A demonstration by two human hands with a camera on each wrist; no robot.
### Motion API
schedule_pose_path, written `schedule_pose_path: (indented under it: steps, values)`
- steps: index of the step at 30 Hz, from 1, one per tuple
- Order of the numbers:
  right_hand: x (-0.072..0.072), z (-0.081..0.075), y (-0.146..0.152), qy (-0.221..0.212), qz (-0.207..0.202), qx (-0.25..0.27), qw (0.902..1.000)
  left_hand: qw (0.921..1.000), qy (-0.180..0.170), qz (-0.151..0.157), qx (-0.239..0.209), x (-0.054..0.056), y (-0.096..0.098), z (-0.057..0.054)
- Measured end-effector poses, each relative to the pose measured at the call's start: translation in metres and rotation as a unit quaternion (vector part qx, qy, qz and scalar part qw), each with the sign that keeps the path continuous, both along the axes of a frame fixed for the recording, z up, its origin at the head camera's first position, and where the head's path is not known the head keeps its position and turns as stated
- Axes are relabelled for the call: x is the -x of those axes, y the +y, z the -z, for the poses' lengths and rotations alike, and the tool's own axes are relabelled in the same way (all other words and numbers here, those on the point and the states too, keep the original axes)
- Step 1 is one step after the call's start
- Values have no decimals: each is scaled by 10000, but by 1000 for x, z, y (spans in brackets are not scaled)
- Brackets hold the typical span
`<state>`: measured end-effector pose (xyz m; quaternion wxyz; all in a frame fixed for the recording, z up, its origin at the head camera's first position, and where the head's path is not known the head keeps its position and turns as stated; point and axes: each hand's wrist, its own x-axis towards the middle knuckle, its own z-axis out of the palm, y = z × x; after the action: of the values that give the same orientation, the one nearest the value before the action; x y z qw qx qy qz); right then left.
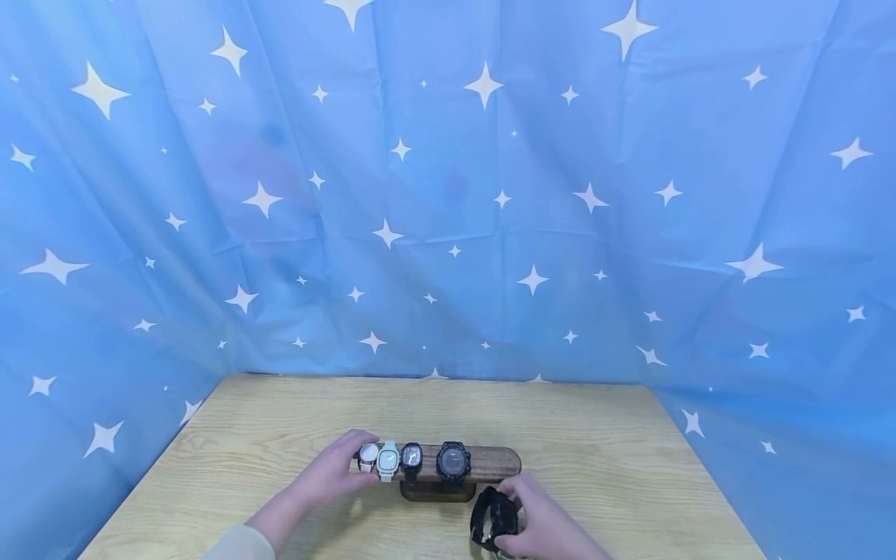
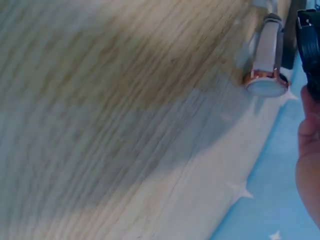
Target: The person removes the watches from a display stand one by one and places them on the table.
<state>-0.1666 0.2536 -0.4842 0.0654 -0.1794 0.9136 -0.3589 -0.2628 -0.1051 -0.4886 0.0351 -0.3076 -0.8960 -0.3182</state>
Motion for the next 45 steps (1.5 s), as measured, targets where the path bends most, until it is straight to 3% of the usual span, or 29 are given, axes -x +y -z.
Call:
schedule_pose_path:
  steps: [11,23,29,38,45]
  values:
    - [4,3,-15,-836,-321,371,9953,9999,88,71,-25,-1,-1,1]
    - [7,15,-24,-109,-1027,273,9943,9999,112,97,-19,-1,-2,1]
    - [6,19,-26,147,-891,-189,9957,9999,86,104,-35,-1,-1,0]
    - [6,21,-27,172,-790,-337,9962,9998,162,138,-49,0,-2,2]
    - [6,10,-25,-541,-479,-12,9974,9997,161,165,-38,1,-2,2]
